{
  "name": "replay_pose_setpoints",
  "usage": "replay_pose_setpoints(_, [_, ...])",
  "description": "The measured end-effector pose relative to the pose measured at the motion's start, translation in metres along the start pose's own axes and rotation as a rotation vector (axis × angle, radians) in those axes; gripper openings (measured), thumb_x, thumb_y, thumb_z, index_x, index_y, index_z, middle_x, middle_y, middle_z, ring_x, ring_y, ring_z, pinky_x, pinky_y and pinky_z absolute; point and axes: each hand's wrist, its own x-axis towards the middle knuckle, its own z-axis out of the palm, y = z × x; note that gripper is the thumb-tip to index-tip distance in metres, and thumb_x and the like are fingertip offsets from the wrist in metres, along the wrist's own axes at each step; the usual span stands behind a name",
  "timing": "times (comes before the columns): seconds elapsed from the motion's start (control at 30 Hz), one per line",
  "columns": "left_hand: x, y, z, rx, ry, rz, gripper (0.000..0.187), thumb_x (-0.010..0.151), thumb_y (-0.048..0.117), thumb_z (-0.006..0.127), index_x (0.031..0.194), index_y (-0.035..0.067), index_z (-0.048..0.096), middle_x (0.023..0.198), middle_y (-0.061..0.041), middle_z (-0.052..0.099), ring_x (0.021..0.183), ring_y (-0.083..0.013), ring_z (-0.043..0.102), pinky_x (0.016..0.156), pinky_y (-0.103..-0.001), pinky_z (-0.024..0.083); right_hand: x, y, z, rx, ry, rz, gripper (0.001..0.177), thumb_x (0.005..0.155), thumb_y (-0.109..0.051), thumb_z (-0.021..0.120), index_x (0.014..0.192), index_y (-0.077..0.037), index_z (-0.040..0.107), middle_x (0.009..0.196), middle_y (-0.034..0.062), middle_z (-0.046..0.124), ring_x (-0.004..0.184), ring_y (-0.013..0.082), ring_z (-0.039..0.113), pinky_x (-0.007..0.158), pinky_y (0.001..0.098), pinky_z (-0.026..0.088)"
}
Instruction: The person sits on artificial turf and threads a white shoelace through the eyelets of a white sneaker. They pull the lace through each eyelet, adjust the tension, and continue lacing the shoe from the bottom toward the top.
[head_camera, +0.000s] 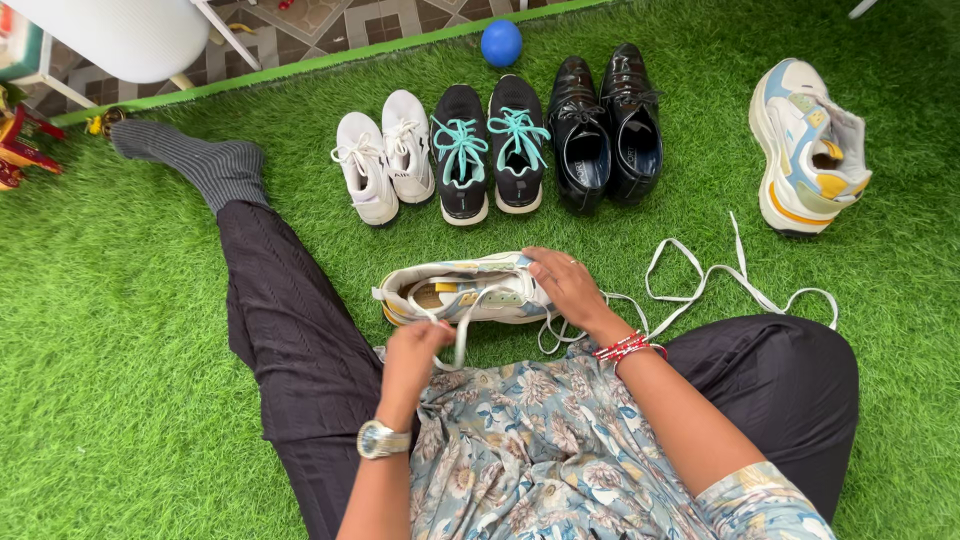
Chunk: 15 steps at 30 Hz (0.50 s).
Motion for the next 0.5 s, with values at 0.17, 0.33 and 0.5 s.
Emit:
replay_pose_setpoints(0.17, [0.002,-0.021,0.016,0.161,-0.190,0.051,0.037,0.104,0.030,0.055,0.112,-0.003,0.071,0.091,-0.014,0.073,0.082,-0.0233,0.067,0.077,-0.036,0.051,0.002,0.001,0.002,0.031,-0.001,0.059,0.064,0.106,-0.056,0.032,0.140,-0.010,0.060,0.142,0.0141,0.061,0.135,0.0312,0.053,0.114,0.0448,0.038])
replay_pose_setpoints(0.33, [0.022,-0.059,0.036,-0.355,-0.362,0.050,0.038,0.099,0.027,0.055,0.125,0.002,0.067,0.117,0.002,0.075,0.108,-0.0061,0.065,0.097,-0.024,0.046,0.003,0.001,0.003,0.029,0.026,0.041,0.065,0.106,-0.057,0.031,0.137,-0.009,0.062,0.140,0.0147,0.063,0.135,0.0320,0.054,0.113,0.0450,0.038])
replay_pose_setpoints(0.5, [0.030,-0.065,0.068,-0.383,-0.311,-0.057,0.037,0.103,0.027,0.056,0.115,-0.001,0.076,0.109,-0.003,0.074,0.099,-0.0089,0.060,0.093,-0.026,0.043,0.001,0.000,0.007,0.006,0.058,0.025,0.064,0.107,-0.055,0.031,0.135,-0.008,0.063,0.139,0.0140,0.064,0.134,0.0320,0.054,0.112,0.0461,0.038])
